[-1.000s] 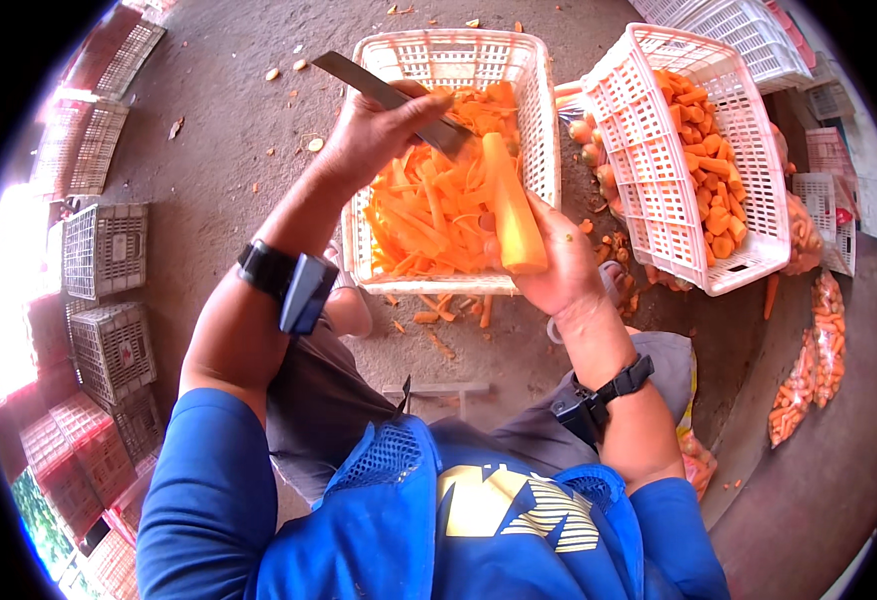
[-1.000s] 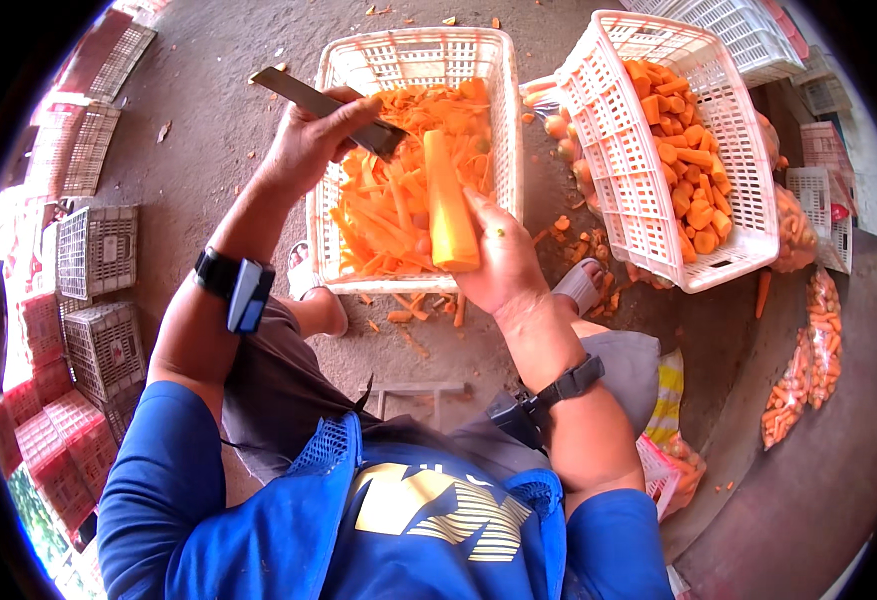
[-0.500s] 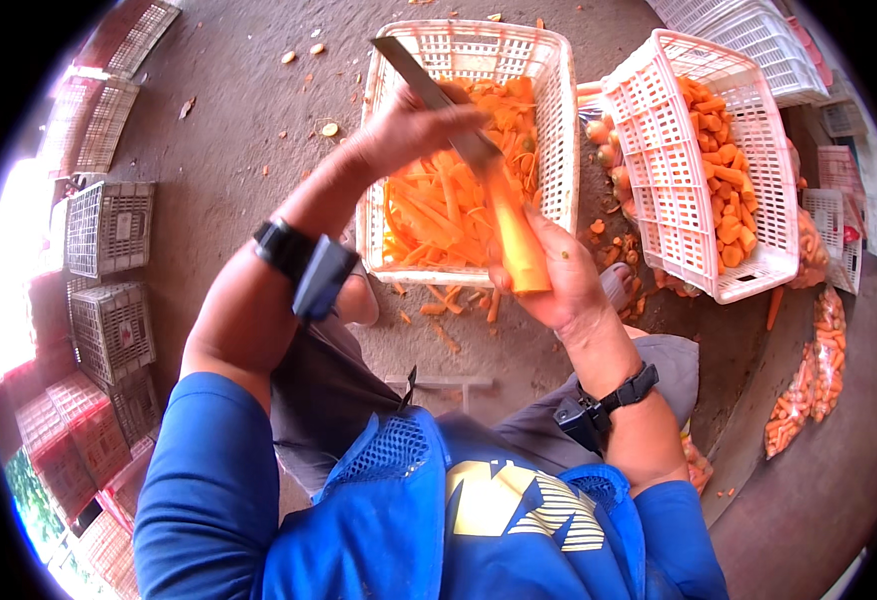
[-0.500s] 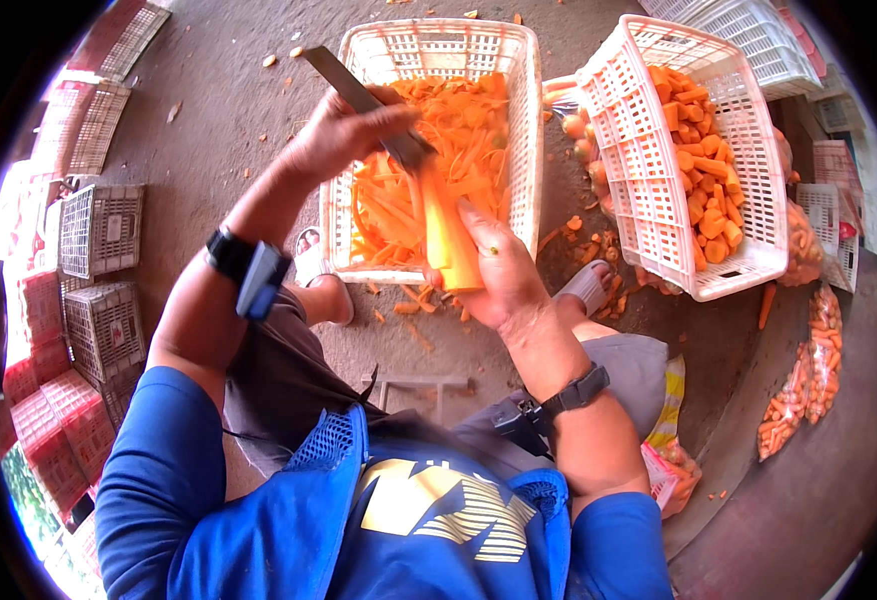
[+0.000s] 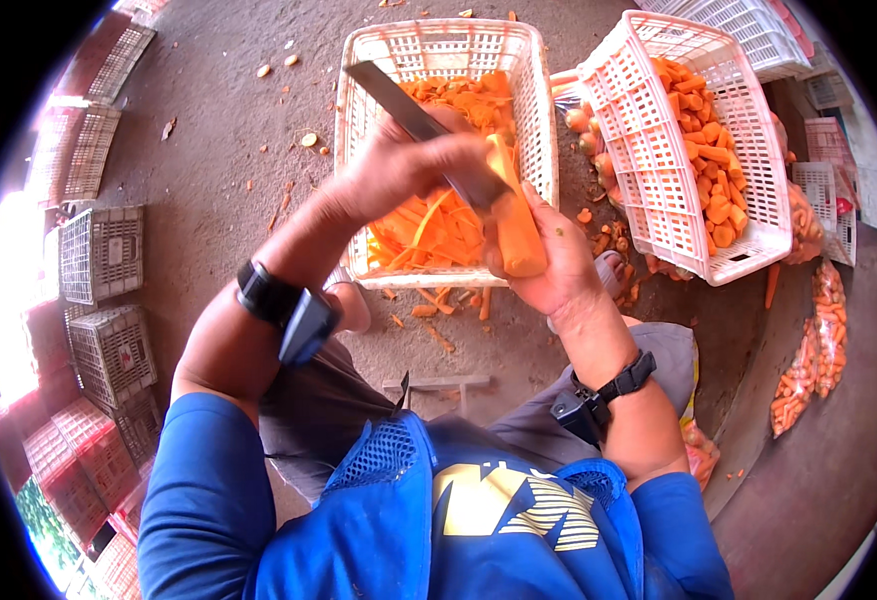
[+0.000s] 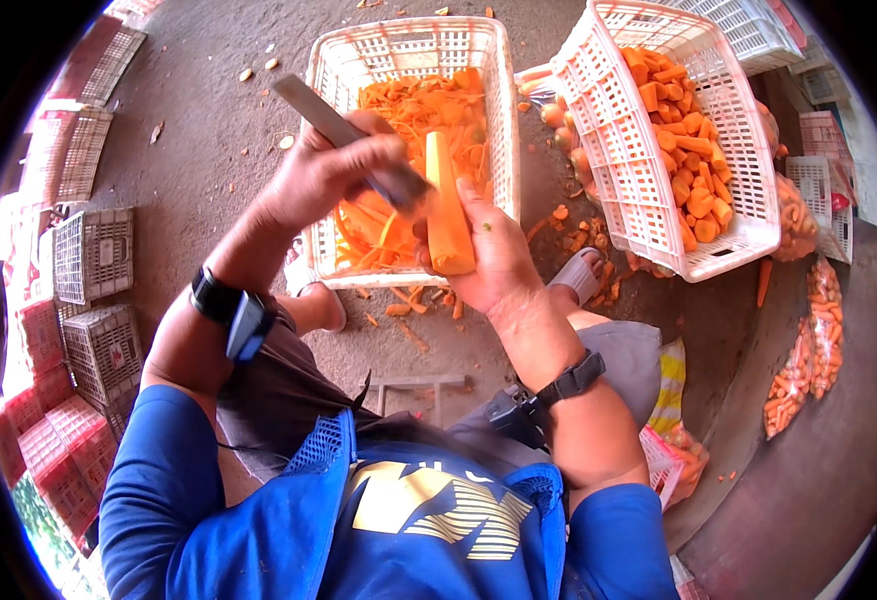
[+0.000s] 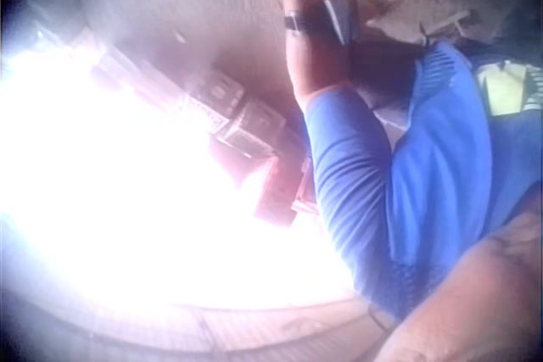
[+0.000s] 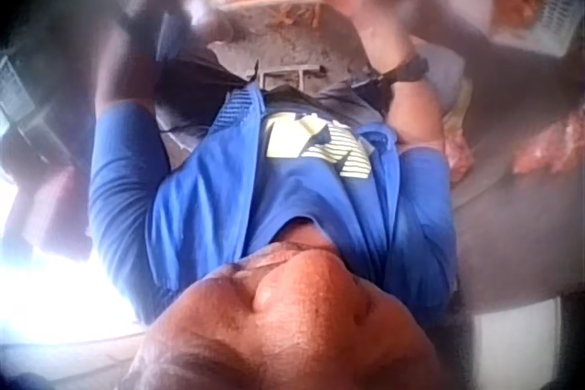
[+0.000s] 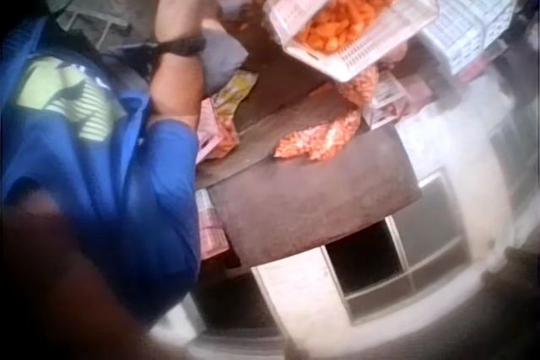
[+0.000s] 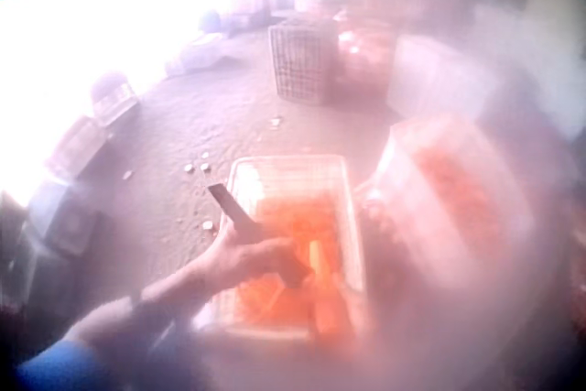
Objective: The person peels carrots using a tool and then chops them into smaller pieces, placing the pieces into a white plastic crate.
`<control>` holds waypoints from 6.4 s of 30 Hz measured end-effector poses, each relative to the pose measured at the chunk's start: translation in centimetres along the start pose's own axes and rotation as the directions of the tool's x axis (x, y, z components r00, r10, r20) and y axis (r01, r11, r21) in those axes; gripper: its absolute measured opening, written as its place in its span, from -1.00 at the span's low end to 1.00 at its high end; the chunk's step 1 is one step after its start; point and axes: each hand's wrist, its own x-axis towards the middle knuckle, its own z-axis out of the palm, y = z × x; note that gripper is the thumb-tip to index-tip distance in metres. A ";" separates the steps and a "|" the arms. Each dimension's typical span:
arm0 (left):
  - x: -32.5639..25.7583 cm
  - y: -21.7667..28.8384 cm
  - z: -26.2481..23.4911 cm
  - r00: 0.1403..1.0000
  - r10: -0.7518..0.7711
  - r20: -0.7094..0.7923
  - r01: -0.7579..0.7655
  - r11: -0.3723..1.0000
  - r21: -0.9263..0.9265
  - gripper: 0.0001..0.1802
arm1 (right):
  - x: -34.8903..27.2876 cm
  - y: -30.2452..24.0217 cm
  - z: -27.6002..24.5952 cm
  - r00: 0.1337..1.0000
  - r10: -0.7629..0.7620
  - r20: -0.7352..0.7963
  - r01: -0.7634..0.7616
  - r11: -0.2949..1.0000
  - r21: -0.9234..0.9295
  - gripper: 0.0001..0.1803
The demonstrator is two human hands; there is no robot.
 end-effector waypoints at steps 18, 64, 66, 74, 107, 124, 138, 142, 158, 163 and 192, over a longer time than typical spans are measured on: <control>0.4 -1.6 -4.2 0.996 -0.045 -0.083 0.072 0.931 0.357 -0.82 | -0.7 -0.1 1.7 0.995 0.061 -0.078 -0.063 0.998 -0.027 -0.57; -2.1 -2.6 1.7 0.834 -0.419 0.359 0.489 0.863 -0.129 -0.69 | -1.5 -2.9 4.4 0.925 -0.305 0.225 0.374 0.646 -0.666 -0.54; -2.2 -2.2 2.1 0.838 -0.374 0.397 0.463 0.873 -0.155 -0.77 | -1.1 -2.1 3.9 0.953 -0.212 0.215 0.302 0.621 -0.724 -0.52; -0.6 -1.2 -0.9 0.982 -0.152 -0.108 0.152 0.988 -0.007 -0.77 | -1.3 -2.1 3.2 0.837 -0.537 0.107 0.326 0.331 -0.886 -0.79; 9.7 3.6 11.8 0.978 0.029 0.208 -0.158 0.752 0.640 -0.80 | -10.3 -10.1 -1.7 0.786 -0.608 -0.114 0.520 0.749 -0.409 -0.77; 11.8 -0.5 14.9 0.983 0.019 0.182 -0.175 0.392 0.903 -0.70 | -13.4 -12.0 -5.0 0.683 -0.721 -0.119 0.600 0.646 -0.473 -0.62; -6.1 4.9 0.6 0.973 -0.194 -0.124 0.156 0.158 0.975 -0.73 | -10.1 -13.6 -3.3 0.477 -0.879 0.000 0.773 0.420 -0.476 -0.37; -13.8 5.7 -3.5 0.964 -0.140 -0.224 0.245 0.157 0.957 -0.77 | -6.7 -12.3 -4.7 0.580 -0.808 0.108 0.593 0.327 -0.736 -0.59; -16.5 -2.7 -1.7 0.659 0.457 -0.597 0.391 0.469 0.792 -0.89 | -9.8 -9.7 -7.7 0.829 -0.555 0.061 0.295 0.343 -0.892 -0.43; -18.7 -4.0 -2.1 0.673 0.390 -0.628 0.388 0.538 0.749 -0.80 | -16.1 -8.2 -5.3 0.829 -0.553 0.080 0.041 -0.082 -0.996 -0.53; -12.3 -7.3 -6.4 0.877 -0.023 -0.481 0.438 0.454 0.776 -0.78 | -10.7 -2.3 -2.7 0.699 -0.660 0.275 -0.333 -0.641 -0.692 -0.74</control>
